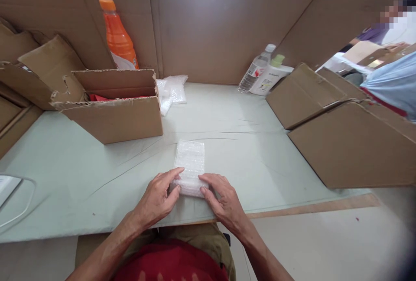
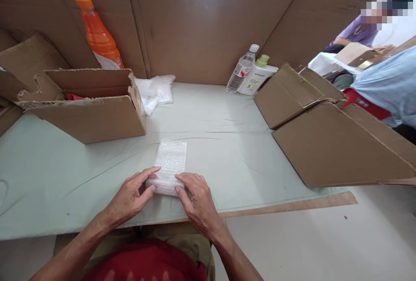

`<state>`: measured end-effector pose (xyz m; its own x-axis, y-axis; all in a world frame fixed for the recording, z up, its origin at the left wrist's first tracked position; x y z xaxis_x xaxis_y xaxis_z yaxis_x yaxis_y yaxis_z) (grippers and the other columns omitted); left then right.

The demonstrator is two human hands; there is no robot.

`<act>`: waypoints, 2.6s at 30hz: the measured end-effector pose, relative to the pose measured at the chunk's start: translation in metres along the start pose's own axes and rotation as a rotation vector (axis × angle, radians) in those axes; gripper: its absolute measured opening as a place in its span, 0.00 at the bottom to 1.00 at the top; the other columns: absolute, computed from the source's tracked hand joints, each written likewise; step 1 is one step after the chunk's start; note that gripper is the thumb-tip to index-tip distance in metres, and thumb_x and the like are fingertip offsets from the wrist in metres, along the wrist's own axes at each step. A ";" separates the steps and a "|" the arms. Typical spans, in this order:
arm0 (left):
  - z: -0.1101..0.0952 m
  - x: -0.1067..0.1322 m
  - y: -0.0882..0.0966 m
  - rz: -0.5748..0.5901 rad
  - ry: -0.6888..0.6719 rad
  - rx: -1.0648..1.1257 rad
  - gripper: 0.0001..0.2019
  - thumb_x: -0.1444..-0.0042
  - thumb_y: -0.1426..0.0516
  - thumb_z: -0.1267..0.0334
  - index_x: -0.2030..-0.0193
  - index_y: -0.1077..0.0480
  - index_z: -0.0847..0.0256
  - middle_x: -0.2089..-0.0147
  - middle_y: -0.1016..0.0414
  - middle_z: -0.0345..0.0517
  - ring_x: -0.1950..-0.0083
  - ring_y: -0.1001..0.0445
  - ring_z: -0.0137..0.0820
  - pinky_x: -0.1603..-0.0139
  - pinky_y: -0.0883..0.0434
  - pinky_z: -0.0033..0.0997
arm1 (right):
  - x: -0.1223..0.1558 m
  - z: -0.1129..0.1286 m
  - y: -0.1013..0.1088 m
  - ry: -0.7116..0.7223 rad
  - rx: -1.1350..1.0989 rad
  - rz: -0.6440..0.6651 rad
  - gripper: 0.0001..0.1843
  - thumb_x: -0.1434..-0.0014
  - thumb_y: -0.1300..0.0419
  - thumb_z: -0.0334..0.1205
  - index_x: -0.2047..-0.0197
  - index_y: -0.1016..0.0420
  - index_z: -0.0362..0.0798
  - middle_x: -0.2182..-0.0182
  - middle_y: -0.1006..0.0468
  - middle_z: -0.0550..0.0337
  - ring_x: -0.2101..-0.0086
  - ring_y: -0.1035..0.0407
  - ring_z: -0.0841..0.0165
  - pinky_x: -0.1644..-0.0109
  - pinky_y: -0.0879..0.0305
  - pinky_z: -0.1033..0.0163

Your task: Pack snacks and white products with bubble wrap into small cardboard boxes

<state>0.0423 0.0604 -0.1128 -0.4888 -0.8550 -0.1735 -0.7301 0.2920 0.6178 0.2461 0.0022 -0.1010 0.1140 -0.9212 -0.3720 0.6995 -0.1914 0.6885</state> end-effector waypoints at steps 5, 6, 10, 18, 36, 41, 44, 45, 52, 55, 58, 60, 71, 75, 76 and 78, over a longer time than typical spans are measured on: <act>0.007 -0.012 -0.007 -0.069 -0.016 -0.060 0.18 0.38 0.47 0.66 0.41 0.30 0.61 0.50 0.21 0.51 0.51 0.23 0.39 0.48 0.25 0.41 | 0.007 0.002 -0.001 0.115 0.208 -0.020 0.19 0.35 0.40 0.36 0.42 0.30 0.52 0.47 0.23 0.49 0.48 0.29 0.56 0.47 0.33 0.48; 0.008 -0.013 -0.009 -0.087 -0.027 -0.072 0.18 0.37 0.47 0.66 0.41 0.30 0.60 0.50 0.21 0.52 0.49 0.24 0.40 0.47 0.26 0.43 | 0.007 0.002 -0.004 0.130 0.238 0.013 0.20 0.36 0.39 0.36 0.41 0.30 0.51 0.46 0.23 0.48 0.47 0.30 0.55 0.47 0.34 0.47; 0.006 -0.011 -0.009 -0.140 -0.096 -0.069 0.19 0.38 0.44 0.63 0.40 0.31 0.59 0.43 0.25 0.55 0.42 0.28 0.43 0.41 0.29 0.48 | 0.004 -0.002 -0.011 0.108 0.279 0.051 0.17 0.36 0.41 0.32 0.44 0.28 0.51 0.47 0.21 0.50 0.49 0.29 0.56 0.49 0.33 0.48; -0.001 0.011 0.004 -0.024 -0.014 0.005 0.24 0.41 0.46 0.69 0.37 0.34 0.58 0.50 0.20 0.50 0.52 0.23 0.38 0.48 0.25 0.41 | 0.004 0.000 -0.006 -0.014 0.002 0.075 0.12 0.33 0.42 0.37 0.47 0.26 0.51 0.58 0.17 0.56 0.60 0.24 0.63 0.53 0.29 0.55; 0.010 0.030 -0.009 -0.168 0.494 0.718 0.38 0.42 0.41 0.56 0.29 0.53 0.61 0.40 0.30 0.60 0.43 0.24 0.40 0.47 0.24 0.41 | -0.003 0.000 -0.024 -0.030 -0.021 -0.070 0.16 0.35 0.40 0.34 0.44 0.27 0.52 0.56 0.18 0.55 0.57 0.26 0.61 0.53 0.29 0.55; 0.004 0.033 -0.015 -0.166 0.551 0.925 0.42 0.47 0.40 0.59 0.27 0.52 0.61 0.42 0.27 0.53 0.46 0.25 0.38 0.44 0.27 0.37 | 0.003 0.012 -0.028 -0.084 -0.203 0.066 0.15 0.35 0.40 0.36 0.46 0.24 0.53 0.54 0.19 0.55 0.54 0.26 0.62 0.49 0.27 0.57; 0.004 0.033 -0.015 -0.164 0.518 0.887 0.40 0.46 0.40 0.59 0.28 0.49 0.59 0.45 0.25 0.49 0.50 0.25 0.35 0.47 0.27 0.35 | 0.005 0.010 -0.023 -0.100 -0.193 0.006 0.19 0.36 0.39 0.42 0.42 0.27 0.53 0.42 0.26 0.49 0.42 0.31 0.57 0.41 0.31 0.52; 0.004 0.033 -0.015 -0.158 0.499 0.872 0.39 0.46 0.40 0.59 0.28 0.48 0.58 0.46 0.25 0.48 0.51 0.25 0.35 0.47 0.27 0.34 | 0.006 0.008 -0.021 -0.125 -0.205 -0.015 0.24 0.36 0.38 0.45 0.38 0.31 0.53 0.37 0.30 0.47 0.40 0.34 0.56 0.39 0.32 0.51; 0.000 0.030 -0.008 -0.136 0.466 0.886 0.36 0.50 0.36 0.55 0.35 0.37 0.60 0.50 0.25 0.49 0.55 0.27 0.36 0.53 0.28 0.32 | 0.000 0.002 -0.029 -0.359 -0.572 0.184 0.23 0.40 0.36 0.54 0.48 0.25 0.48 0.58 0.19 0.53 0.59 0.25 0.62 0.56 0.29 0.60; 0.000 0.025 0.000 -0.126 0.486 0.899 0.27 0.52 0.34 0.55 0.46 0.29 0.63 0.58 0.25 0.45 0.60 0.29 0.32 0.59 0.31 0.27 | -0.005 0.004 -0.034 -0.447 -0.560 0.208 0.16 0.40 0.37 0.53 0.62 0.23 0.47 0.70 0.24 0.59 0.69 0.31 0.67 0.65 0.34 0.65; 0.004 0.021 0.007 -0.167 0.488 0.851 0.16 0.50 0.35 0.56 0.59 0.27 0.64 0.66 0.29 0.41 0.65 0.34 0.29 0.63 0.34 0.25 | -0.009 0.006 -0.036 -0.475 -0.596 0.164 0.18 0.44 0.34 0.51 0.56 0.22 0.48 0.64 0.22 0.56 0.65 0.29 0.64 0.60 0.32 0.63; 0.007 0.019 0.009 -0.203 0.487 0.819 0.14 0.49 0.37 0.56 0.61 0.28 0.63 0.68 0.30 0.40 0.66 0.35 0.28 0.64 0.34 0.25 | -0.010 0.006 -0.038 -0.497 -0.643 0.149 0.25 0.46 0.32 0.50 0.48 0.24 0.49 0.55 0.21 0.52 0.58 0.27 0.61 0.55 0.31 0.61; -0.007 -0.023 0.120 -0.683 -0.276 -0.428 0.23 0.40 0.40 0.70 0.39 0.34 0.57 0.39 0.29 0.57 0.33 0.33 0.46 0.35 0.34 0.52 | -0.021 0.001 -0.028 -0.627 -0.732 0.054 0.22 0.44 0.33 0.58 0.60 0.23 0.46 0.70 0.26 0.59 0.69 0.34 0.68 0.66 0.37 0.66; -0.005 -0.057 0.165 -0.761 -0.304 -0.781 0.25 0.43 0.42 0.73 0.37 0.34 0.63 0.39 0.28 0.62 0.30 0.37 0.54 0.33 0.38 0.61 | -0.026 0.005 -0.022 -0.652 -0.723 -0.008 0.21 0.45 0.32 0.57 0.61 0.22 0.47 0.71 0.26 0.61 0.70 0.35 0.69 0.67 0.38 0.67; -0.002 -0.064 0.171 -0.748 -0.295 -0.807 0.22 0.43 0.43 0.73 0.40 0.32 0.63 0.42 0.25 0.60 0.33 0.33 0.53 0.33 0.38 0.61 | -0.027 0.005 -0.021 -0.650 -0.719 -0.010 0.21 0.45 0.32 0.57 0.61 0.21 0.48 0.71 0.26 0.61 0.70 0.35 0.69 0.67 0.38 0.67; 0.003 -0.073 0.177 -0.719 -0.295 -0.822 0.14 0.43 0.45 0.75 0.50 0.28 0.62 0.53 0.20 0.54 0.44 0.24 0.48 0.34 0.37 0.60 | -0.030 0.003 -0.016 -0.632 -0.703 -0.015 0.20 0.44 0.33 0.57 0.61 0.21 0.48 0.71 0.26 0.61 0.70 0.34 0.69 0.67 0.37 0.67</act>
<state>-0.0523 0.1761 0.0065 -0.2551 -0.5443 -0.7991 -0.4048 -0.6904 0.5995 0.2290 0.0319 -0.0989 -0.1576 -0.9726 0.1710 0.9862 -0.1463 0.0770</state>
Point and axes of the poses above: each hand's wrist, its own x-axis away from the middle knuckle, its own y-axis out of the back of the hand, z = x × y, the point moved 3 cm from there along -x, towards the middle knuckle
